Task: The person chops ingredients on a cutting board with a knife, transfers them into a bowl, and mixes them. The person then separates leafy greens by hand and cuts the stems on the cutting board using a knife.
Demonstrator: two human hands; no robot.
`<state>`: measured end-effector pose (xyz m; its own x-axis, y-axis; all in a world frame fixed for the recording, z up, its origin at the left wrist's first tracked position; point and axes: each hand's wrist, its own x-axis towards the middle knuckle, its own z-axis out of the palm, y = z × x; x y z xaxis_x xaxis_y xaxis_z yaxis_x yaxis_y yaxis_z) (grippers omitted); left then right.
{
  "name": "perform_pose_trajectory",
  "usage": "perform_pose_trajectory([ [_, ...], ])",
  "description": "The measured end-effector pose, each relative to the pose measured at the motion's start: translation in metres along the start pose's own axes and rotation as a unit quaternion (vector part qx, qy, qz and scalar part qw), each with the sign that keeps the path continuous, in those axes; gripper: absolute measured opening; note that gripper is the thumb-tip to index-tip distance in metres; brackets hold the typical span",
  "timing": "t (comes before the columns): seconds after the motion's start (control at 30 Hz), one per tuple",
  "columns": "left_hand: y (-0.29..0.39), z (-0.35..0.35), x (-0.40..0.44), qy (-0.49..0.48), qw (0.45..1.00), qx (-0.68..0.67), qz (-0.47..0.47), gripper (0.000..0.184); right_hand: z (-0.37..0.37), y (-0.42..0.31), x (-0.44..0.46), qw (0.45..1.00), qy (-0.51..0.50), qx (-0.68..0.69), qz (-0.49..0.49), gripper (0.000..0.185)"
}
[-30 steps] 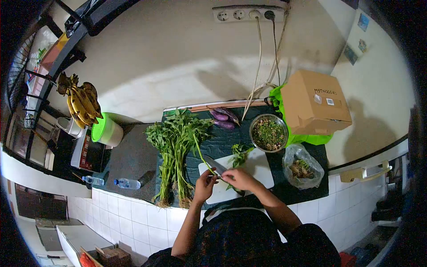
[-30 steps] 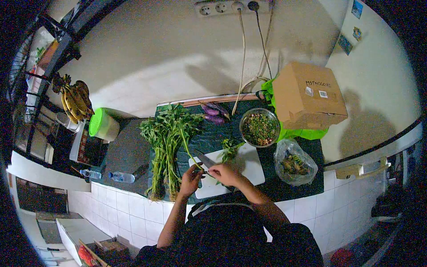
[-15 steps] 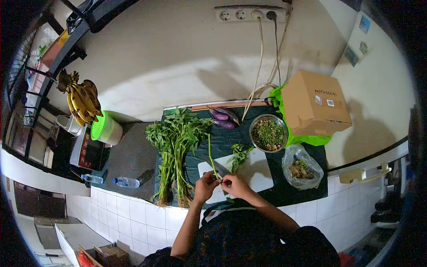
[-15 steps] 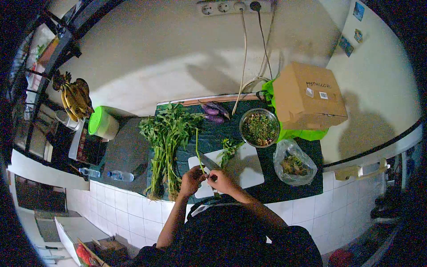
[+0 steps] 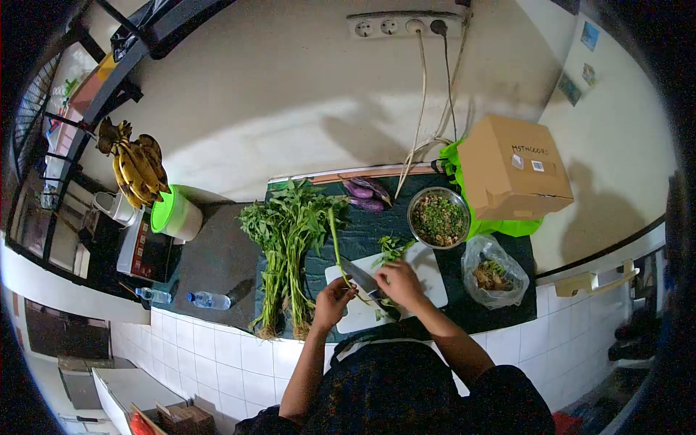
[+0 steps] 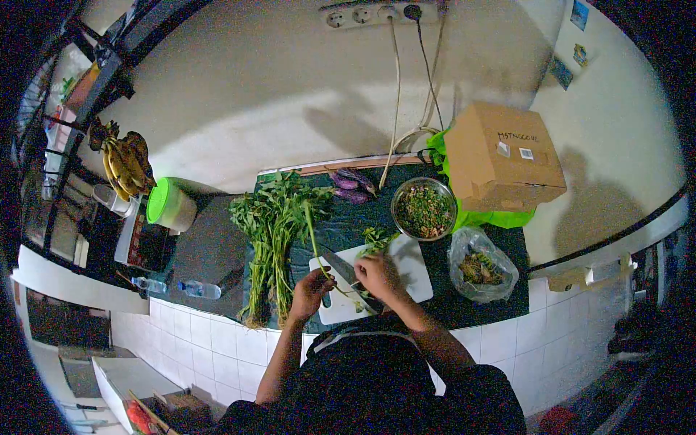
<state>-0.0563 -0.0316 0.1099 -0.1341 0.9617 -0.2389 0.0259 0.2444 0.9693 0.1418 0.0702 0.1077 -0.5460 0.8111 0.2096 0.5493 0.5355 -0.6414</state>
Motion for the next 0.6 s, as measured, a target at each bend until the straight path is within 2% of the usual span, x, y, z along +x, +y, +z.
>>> perform_pose_trajectory([
  [0.07, 0.001, 0.001, 0.002, -0.01, 0.999, -0.024, 0.019, 0.039, -0.018, 0.002, 0.019, 1.0, 0.016, 0.005, -0.011, 0.011],
  [0.13, 0.008, 0.004, 0.001, -0.014, 1.0, -0.019, -0.005, 0.039, -0.021, 0.006, 0.028, 0.999, 0.033, 0.009, -0.024, 0.012],
  [0.2, 0.006, 0.006, 0.001, -0.015, 0.999, -0.045, -0.003, 0.04, -0.015, 0.011, 0.037, 0.989, 0.109, 0.055, -0.08, 0.016],
  [0.27, 0.002, 0.004, 0.003, -0.01, 0.997, -0.074, 0.0, 0.04, -0.013, 0.01, 0.033, 0.99, 0.095, 0.054, -0.094, 0.022],
  [0.33, 0.001, 0.0, 0.003, -0.007, 0.997, -0.075, 0.002, 0.041, -0.012, -0.001, 0.02, 0.986, -0.148, 0.079, -0.02, 0.026],
  [0.37, 0.0, -0.002, 0.002, -0.004, 0.997, -0.076, 0.002, 0.041, -0.007, -0.006, 0.01, 0.966, -0.215, 0.145, 0.023, 0.029],
  [0.4, 0.001, -0.003, 0.002, 0.001, 0.998, -0.063, 0.0, 0.041, -0.006, -0.018, 0.0, 0.96, -0.205, 0.186, 0.036, 0.028],
  [0.47, 0.001, -0.003, 0.002, 0.006, 0.999, -0.05, -0.005, 0.04, 0.012, -0.014, -0.018, 0.967, -0.171, 0.187, 0.01, 0.025],
  [0.6, -0.003, 0.0, -0.002, 0.006, 1.0, -0.022, 0.022, 0.041, 0.021, -0.015, -0.028, 0.965, -0.157, 0.209, 0.027, 0.02],
])
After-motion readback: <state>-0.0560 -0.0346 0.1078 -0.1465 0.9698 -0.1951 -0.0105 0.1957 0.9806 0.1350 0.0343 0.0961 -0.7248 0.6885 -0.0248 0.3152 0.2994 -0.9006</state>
